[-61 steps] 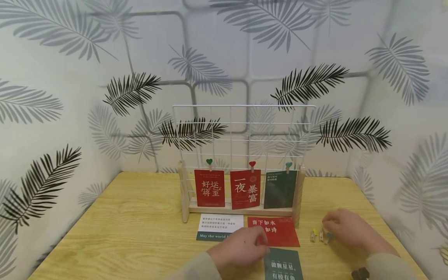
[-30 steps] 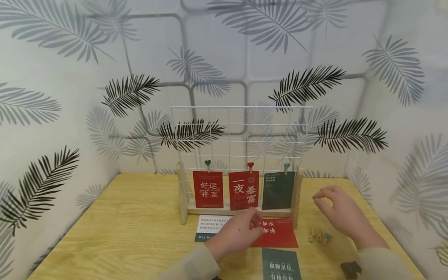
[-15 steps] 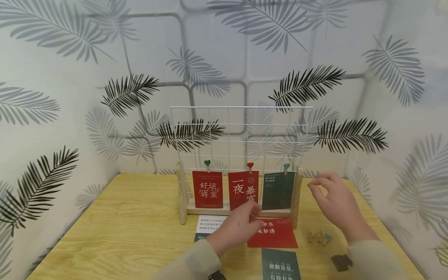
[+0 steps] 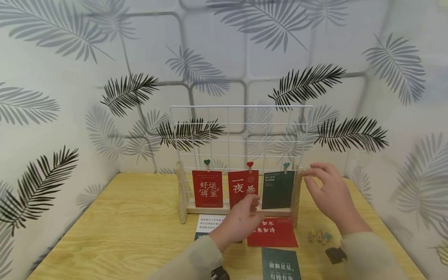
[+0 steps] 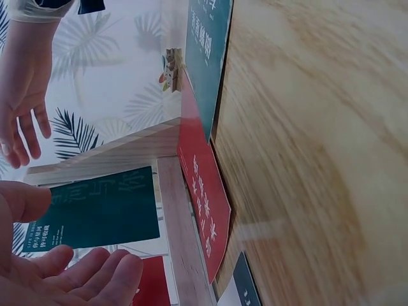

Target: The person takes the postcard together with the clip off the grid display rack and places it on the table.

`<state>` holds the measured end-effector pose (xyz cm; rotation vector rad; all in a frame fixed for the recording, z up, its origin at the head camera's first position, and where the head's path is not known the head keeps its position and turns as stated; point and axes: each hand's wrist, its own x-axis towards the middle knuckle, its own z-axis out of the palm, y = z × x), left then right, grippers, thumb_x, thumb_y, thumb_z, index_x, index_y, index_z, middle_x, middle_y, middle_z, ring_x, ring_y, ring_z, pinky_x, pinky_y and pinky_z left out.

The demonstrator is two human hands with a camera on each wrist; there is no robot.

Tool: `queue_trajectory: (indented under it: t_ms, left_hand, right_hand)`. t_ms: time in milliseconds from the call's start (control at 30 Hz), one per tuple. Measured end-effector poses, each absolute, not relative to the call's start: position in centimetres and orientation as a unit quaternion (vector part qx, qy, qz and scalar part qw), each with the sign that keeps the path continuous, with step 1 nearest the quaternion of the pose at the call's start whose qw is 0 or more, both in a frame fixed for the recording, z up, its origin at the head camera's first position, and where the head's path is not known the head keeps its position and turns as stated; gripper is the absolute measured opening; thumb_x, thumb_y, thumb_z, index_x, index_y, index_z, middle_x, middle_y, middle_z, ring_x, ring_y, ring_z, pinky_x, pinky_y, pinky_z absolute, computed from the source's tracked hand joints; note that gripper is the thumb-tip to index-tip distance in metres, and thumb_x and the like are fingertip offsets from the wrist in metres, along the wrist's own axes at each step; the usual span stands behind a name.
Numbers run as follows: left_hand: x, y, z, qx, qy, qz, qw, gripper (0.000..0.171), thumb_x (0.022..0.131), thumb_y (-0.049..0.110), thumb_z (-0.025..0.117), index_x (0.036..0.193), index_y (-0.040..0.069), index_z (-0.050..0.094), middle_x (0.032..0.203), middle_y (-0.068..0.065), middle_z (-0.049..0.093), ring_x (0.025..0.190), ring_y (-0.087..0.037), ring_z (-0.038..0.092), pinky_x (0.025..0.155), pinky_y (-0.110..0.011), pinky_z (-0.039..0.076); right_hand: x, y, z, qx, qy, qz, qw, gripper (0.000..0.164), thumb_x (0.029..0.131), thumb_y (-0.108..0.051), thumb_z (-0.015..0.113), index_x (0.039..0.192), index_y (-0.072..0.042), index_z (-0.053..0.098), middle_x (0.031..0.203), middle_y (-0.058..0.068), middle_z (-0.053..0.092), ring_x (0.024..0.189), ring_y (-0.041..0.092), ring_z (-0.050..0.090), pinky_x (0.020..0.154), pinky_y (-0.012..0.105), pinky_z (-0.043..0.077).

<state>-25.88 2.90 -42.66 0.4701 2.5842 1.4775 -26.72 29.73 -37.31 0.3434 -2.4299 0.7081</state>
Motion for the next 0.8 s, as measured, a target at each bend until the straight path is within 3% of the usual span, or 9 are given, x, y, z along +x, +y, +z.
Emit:
queue_trajectory:
  t_ms: [267,800]
  left_hand:
    - [-26.4,3.5,-42.7,0.138,0.845,0.511,0.069,0.063,0.091,0.033,0.074,0.147,0.025,0.045,0.142,0.003,0.055,0.122,-0.018,0.057,0.099,-0.047,0.051]
    - [-27.5,4.3,-43.0,0.124,0.832,0.537,0.066,0.055,0.096,0.032,0.069,0.146,0.027,0.046,0.138,0.007,0.057,0.127,-0.021,0.055,0.101,-0.044,0.049]
  right_hand:
    - [-27.4,28.9,-36.8,0.151,-0.915,0.264,0.266,0.028,0.103,-0.021,0.059,0.125,-0.005,0.068,0.146,0.024,0.047,0.132,0.049,0.040,0.096,0.072,0.036]
    - [-28.5,27.5,-36.1,0.158,-0.927,0.264,0.213,0.046,0.106,-0.029,0.054,0.145,-0.006,0.054,0.152,0.028,0.037,0.132,0.052,0.040,0.096,0.074,0.036]
